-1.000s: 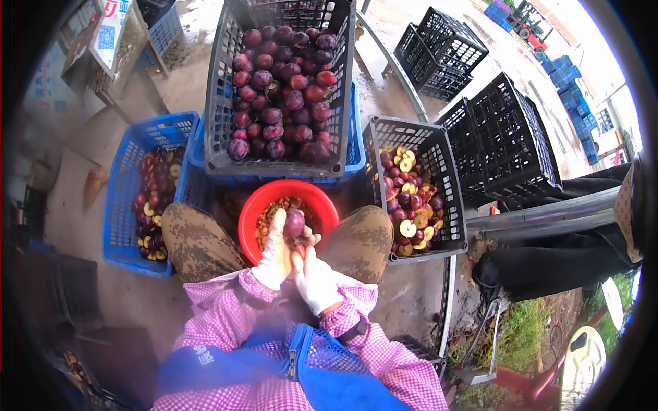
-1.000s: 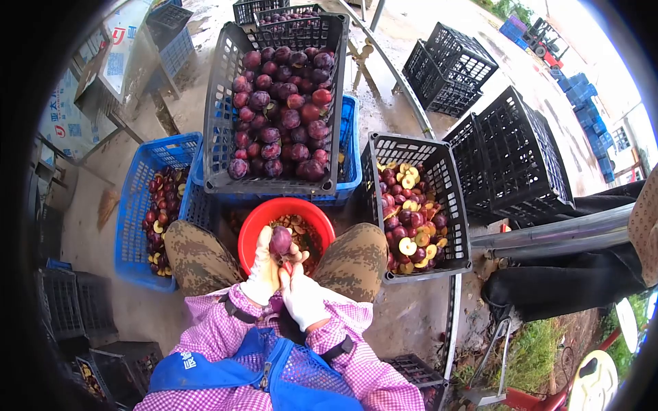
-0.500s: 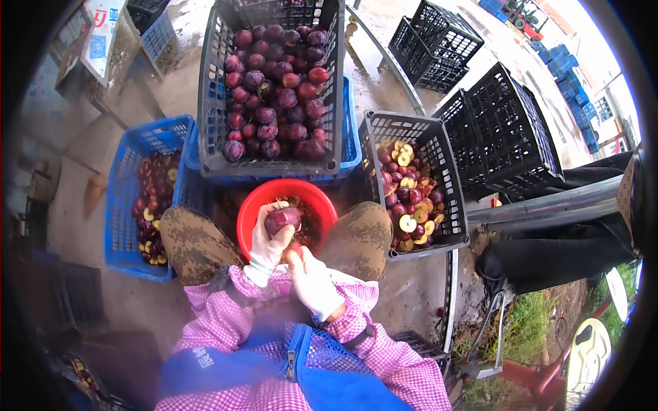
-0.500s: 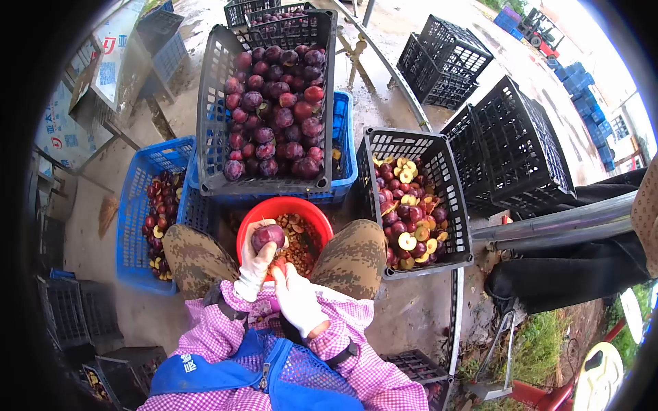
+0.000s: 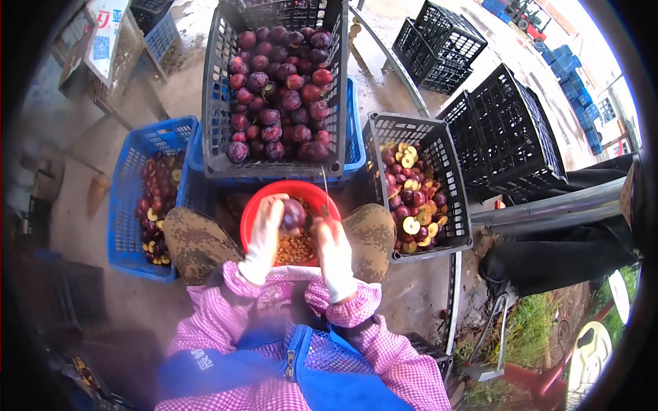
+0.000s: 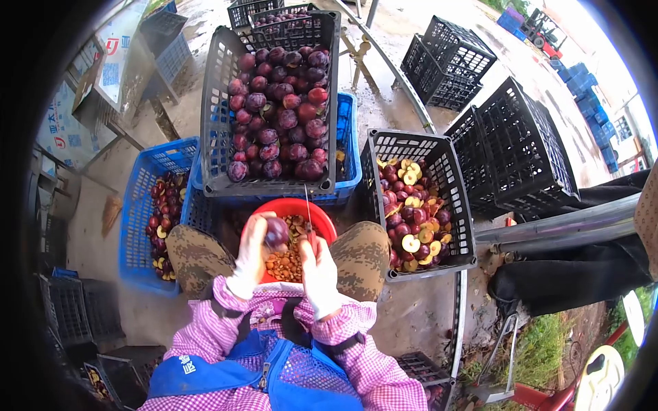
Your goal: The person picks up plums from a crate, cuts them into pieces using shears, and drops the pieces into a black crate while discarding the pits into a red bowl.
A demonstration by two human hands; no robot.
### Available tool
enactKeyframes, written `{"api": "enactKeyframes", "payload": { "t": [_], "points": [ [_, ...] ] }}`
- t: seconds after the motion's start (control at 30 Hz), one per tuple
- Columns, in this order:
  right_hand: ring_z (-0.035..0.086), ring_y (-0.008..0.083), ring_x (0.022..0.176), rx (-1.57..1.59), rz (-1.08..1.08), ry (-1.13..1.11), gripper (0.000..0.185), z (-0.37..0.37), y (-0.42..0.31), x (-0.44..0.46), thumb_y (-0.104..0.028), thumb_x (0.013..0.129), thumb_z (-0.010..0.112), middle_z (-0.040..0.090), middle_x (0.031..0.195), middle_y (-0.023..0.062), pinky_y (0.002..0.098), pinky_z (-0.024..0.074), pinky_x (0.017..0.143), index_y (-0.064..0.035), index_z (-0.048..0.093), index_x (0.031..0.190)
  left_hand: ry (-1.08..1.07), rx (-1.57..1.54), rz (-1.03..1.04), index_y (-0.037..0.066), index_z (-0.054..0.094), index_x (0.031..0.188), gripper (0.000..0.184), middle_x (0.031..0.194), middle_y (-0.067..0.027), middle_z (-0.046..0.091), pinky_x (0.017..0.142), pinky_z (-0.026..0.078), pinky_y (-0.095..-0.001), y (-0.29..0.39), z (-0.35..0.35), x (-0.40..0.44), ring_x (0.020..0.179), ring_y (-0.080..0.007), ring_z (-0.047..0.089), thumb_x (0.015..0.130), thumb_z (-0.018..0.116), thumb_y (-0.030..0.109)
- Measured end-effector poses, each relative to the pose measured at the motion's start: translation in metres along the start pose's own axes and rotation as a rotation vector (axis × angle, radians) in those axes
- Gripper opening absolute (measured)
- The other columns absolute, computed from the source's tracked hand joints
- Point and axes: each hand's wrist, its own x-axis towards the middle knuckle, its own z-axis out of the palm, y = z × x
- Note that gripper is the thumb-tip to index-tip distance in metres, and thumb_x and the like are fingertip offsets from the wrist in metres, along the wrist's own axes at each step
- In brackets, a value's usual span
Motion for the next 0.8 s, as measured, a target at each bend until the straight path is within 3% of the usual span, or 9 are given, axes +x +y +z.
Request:
{"api": "enactKeyframes", "payload": {
  "t": [0.13,0.17,0.27,0.3,0.4,0.6,0.7,0.73,0.8],
  "points": [
    [0.063,0.0326,0.071,-0.301,-0.147,0.158,0.034,0.018,-0.002,0.015,-0.037,0.083,0.064,0.064,0.080,0.0168,0.0380,0.0488,0.066,-0.0063,0.059,0.095,0.010,0.558,0.154,0.004,0.049,0.105,0.016,0.104,-0.0186,0.057,0.074,0.049,-0.0363,-0.018,0.018,-0.025,0.086,-0.0290,0.061,0.095,0.046,0.016],
    [0.061,0.0280,0.065,-0.345,-0.162,0.168,0.027,0.020,-0.011,0.011,-0.030,0.082,0.065,0.062,0.074,0.0151,0.0354,0.0479,0.063,-0.0047,0.059,0.088,0.191,1.243,0.846,0.005,0.050,0.103,0.013,0.105,-0.0215,0.057,0.073,0.048,-0.0388,-0.058,0.002,-0.026,0.086,-0.0369,0.059,0.093,0.047,0.012],
    [0.057,0.0230,0.055,-0.456,-0.320,0.180,0.019,0.024,-0.013,0.006,-0.020,0.079,0.067,0.057,0.064,0.0125,0.0329,0.0457,0.056,-0.0039,0.057,0.075,0.117,0.965,0.756,0.005,0.051,0.102,0.014,0.095,-0.0197,0.056,0.071,0.047,-0.0404,-0.048,0.008,-0.026,0.081,-0.0363,0.057,0.092,0.045,0.013],
    [0.054,0.0224,0.051,-0.521,-0.475,0.196,0.018,0.023,-0.011,0.008,-0.016,0.076,0.067,0.054,0.059,0.0116,0.0329,0.0445,0.052,-0.0047,0.055,0.070,0.006,0.315,0.005,0.007,0.052,0.099,0.025,0.087,-0.0133,0.056,0.063,0.047,-0.0374,-0.045,0.005,-0.023,0.074,-0.0293,0.057,0.094,0.043,0.030],
    [0.053,0.0226,0.050,-0.494,-0.628,0.103,0.014,0.018,-0.008,0.009,-0.013,0.073,0.067,0.051,0.057,0.0112,0.0335,0.0439,0.050,-0.0059,0.055,0.069,0.030,-0.177,-0.652,0.011,0.054,0.093,0.038,0.069,-0.0046,0.053,0.048,0.041,-0.0299,0.005,0.020,-0.031,0.057,-0.0181,0.053,0.090,0.043,0.048],
    [0.056,0.0241,0.057,-0.535,-0.809,-0.278,0.019,0.001,-0.007,0.011,-0.020,0.072,0.068,0.055,0.066,0.0096,0.0323,0.0453,0.053,-0.0051,0.056,0.073,-0.430,-0.552,-1.165,0.006,0.052,0.079,0.059,0.048,-0.0051,0.035,0.029,0.023,-0.0219,-0.029,-0.026,-0.024,0.034,-0.0135,0.032,0.089,0.034,0.061],
    [0.053,0.0129,0.061,0.023,-0.124,-0.202,0.017,0.004,0.000,0.016,-0.020,0.082,0.058,0.058,0.071,0.0058,0.0280,0.0439,0.054,-0.0031,0.059,0.078,-0.562,-0.658,-1.124,0.003,0.055,0.084,0.063,0.048,-0.0083,0.040,0.028,0.022,-0.0246,-0.026,-0.021,-0.021,0.031,-0.0142,0.027,0.090,0.032,0.062],
    [0.056,0.0150,0.062,-0.010,-0.343,-0.186,0.022,-0.004,0.021,0.032,-0.022,0.090,0.049,0.060,0.073,0.0066,0.0274,0.0446,0.053,-0.0036,0.059,0.084,-0.539,-0.613,-1.049,0.003,0.057,0.091,0.063,0.050,-0.0077,0.044,0.030,0.024,-0.0246,-0.027,-0.021,-0.021,0.032,-0.0139,0.028,0.091,0.032,0.060],
    [0.058,0.0166,0.062,0.738,0.409,-0.240,0.031,-0.017,0.009,0.027,-0.031,0.094,0.044,0.060,0.075,0.0089,0.0279,0.0465,0.053,-0.0040,0.058,0.089,-0.493,-0.573,-0.908,0.004,0.058,0.094,0.061,0.053,-0.0085,0.048,0.031,0.025,-0.0238,-0.021,-0.013,-0.019,0.033,-0.0130,0.028,0.091,0.033,0.059]
  ]
}}
